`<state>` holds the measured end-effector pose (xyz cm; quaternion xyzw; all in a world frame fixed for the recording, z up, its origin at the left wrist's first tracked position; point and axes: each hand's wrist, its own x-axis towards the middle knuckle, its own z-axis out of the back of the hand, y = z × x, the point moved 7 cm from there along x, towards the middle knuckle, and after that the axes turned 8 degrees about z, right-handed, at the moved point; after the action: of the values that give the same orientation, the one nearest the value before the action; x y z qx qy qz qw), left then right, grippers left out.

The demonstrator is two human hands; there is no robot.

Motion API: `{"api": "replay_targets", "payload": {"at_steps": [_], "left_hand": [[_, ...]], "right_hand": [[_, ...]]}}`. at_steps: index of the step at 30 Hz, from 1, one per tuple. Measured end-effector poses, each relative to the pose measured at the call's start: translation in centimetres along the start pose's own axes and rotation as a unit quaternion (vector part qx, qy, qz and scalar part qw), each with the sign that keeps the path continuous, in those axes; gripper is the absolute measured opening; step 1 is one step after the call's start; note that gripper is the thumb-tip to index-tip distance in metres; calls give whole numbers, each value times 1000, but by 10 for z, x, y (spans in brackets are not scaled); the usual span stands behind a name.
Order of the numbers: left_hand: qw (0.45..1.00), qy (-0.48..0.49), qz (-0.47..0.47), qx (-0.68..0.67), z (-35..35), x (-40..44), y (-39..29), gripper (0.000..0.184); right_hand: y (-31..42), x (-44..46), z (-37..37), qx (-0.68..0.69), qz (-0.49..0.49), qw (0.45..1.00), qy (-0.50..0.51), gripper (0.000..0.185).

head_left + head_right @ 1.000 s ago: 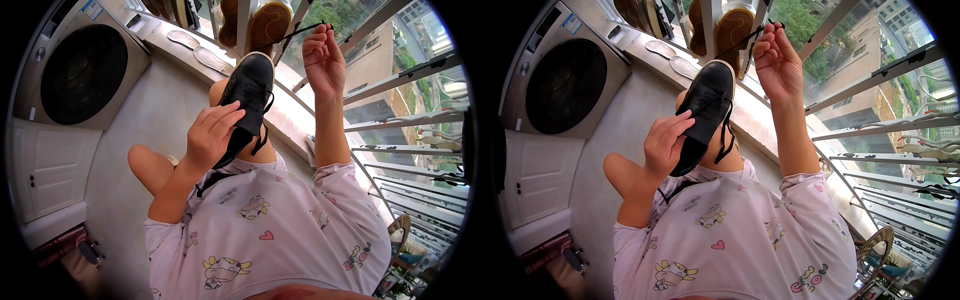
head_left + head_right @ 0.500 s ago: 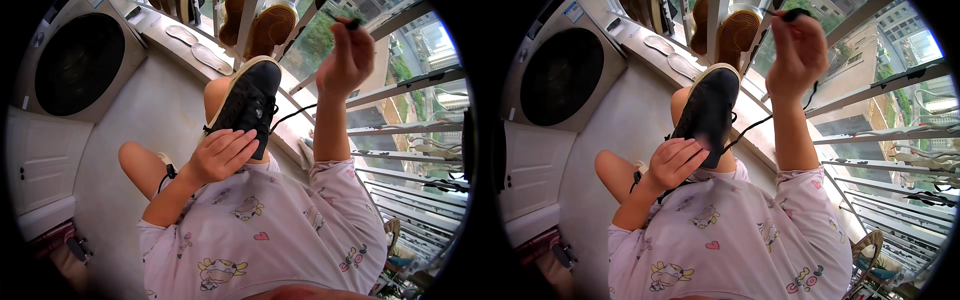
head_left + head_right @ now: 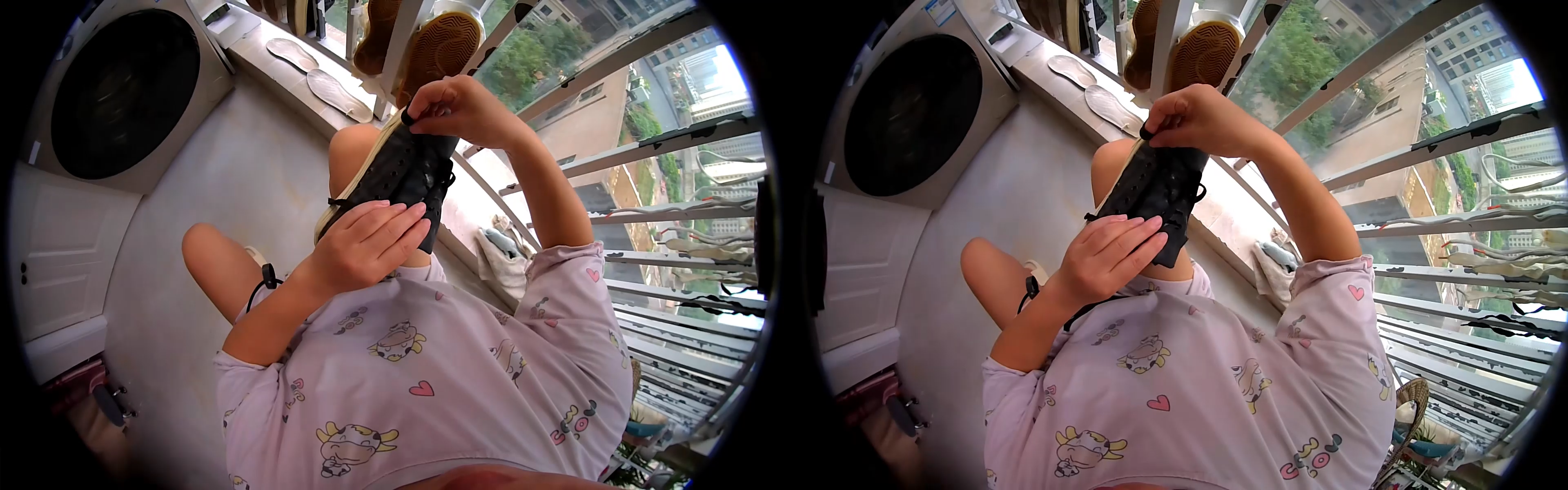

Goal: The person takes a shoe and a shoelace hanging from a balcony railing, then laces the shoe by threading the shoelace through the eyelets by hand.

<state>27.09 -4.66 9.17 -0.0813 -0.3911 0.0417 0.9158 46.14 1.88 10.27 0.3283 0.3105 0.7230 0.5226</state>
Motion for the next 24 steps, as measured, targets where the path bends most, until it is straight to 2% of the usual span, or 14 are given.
{"api": "replay_targets", "payload": {"at_steps": [4, 7, 10, 14, 16, 18, 19, 22, 23, 24], "left_hand": [[1000, -3, 5, -16, -1, -1, 2, 24], [996, -2, 39, -82, 2, 4, 12, 33], [978, 6, 112, -178, 8, 9, 26, 41], [965, -53, 192, -171, 4, 15, 48, 34], [957, -51, 235, -163, 2, 20, 62, 22], [863, -15, 395, -314, -13, 16, 86, 20], [838, 18, 429, -337, -16, 17, 96, 25], [835, 120, 474, -254, -18, 33, 109, 26], [848, 134, 459, -227, -22, 36, 113, 34], [861, 151, 448, -186, -25, 39, 117, 34]], "right_hand": [[6, 2, -2, -65, -1, 997, 38, 12], [7, 7, -5, -97, 22, 994, 51, 13], [8, 14, -6, -122, 23, 991, 43, 13], [-5, 33, -12, -140, 14, 988, 71, 12], [-27, 45, -16, -162, 0, 981, 110, 12], [-41, 52, -18, -142, -19, 981, 131, 10], [-45, 55, -18, -119, -24, 983, 138, 9], [-38, 53, -18, -117, -60, 977, 165, 11], [-36, 52, -17, -127, -77, 973, 176, 12], [-36, 52, -17, -127, -49, 975, 176, 12]]}}
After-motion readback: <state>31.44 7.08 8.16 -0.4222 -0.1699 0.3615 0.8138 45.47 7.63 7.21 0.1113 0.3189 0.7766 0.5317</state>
